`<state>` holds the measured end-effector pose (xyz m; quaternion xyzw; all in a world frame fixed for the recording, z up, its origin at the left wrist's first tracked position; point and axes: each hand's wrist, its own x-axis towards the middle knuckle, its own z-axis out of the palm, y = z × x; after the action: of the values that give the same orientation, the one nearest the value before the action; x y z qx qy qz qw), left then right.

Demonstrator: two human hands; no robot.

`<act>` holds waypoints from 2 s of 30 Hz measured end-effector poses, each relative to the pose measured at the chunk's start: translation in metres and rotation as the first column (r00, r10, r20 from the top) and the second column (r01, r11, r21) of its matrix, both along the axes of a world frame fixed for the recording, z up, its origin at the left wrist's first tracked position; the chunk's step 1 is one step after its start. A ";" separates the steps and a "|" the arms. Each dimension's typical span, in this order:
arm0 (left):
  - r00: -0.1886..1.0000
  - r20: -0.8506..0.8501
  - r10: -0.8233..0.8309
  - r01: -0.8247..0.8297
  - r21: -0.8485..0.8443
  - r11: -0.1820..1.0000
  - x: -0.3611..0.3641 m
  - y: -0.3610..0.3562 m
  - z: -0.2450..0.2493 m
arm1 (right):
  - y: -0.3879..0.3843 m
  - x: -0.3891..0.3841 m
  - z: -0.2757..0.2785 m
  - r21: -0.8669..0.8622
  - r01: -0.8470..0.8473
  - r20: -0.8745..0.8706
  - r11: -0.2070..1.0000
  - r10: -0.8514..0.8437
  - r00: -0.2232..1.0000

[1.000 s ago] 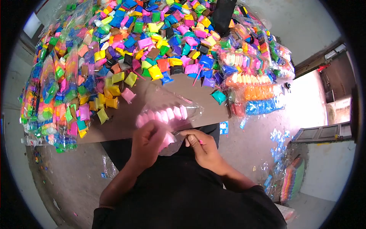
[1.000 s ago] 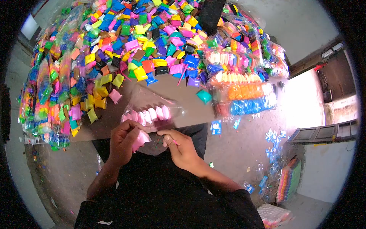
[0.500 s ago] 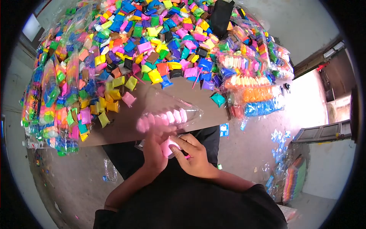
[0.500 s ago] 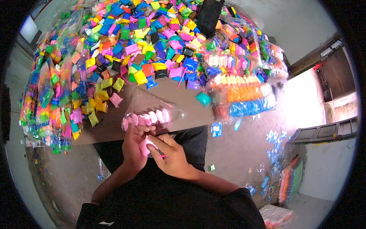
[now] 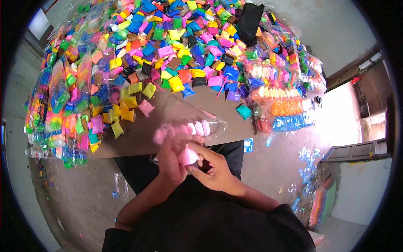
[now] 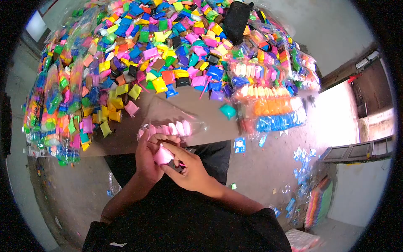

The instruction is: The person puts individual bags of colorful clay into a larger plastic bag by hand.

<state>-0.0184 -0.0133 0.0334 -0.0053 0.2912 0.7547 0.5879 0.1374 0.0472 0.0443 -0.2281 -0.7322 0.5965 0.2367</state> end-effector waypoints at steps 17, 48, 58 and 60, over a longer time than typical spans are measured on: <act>-0.508 -0.861 -0.011 0.101 -0.072 0.992 0.000 0.031 -0.027 | 0.069 -0.013 -0.050 0.613 0.477 0.067 0.630 -0.643 0.763; -0.473 -0.880 -0.048 0.084 -0.100 0.991 -0.001 0.029 -0.045 | 0.090 -0.029 -0.035 0.652 0.061 0.444 0.756 -0.445 0.778; -0.439 -0.899 -0.009 0.097 -0.058 0.994 -0.003 0.033 -0.040 | 0.051 -0.001 -0.067 0.626 0.292 0.261 0.723 -0.547 0.795; -0.457 -0.890 0.005 0.096 -0.043 0.994 -0.004 0.037 -0.038 | 0.051 0.002 -0.067 0.634 0.275 0.265 0.723 -0.537 0.801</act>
<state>-0.0221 0.0233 -0.0043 0.6707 0.6304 0.3802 0.0907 0.1389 0.0982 -0.0222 -0.4320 -0.8379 0.2170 0.2534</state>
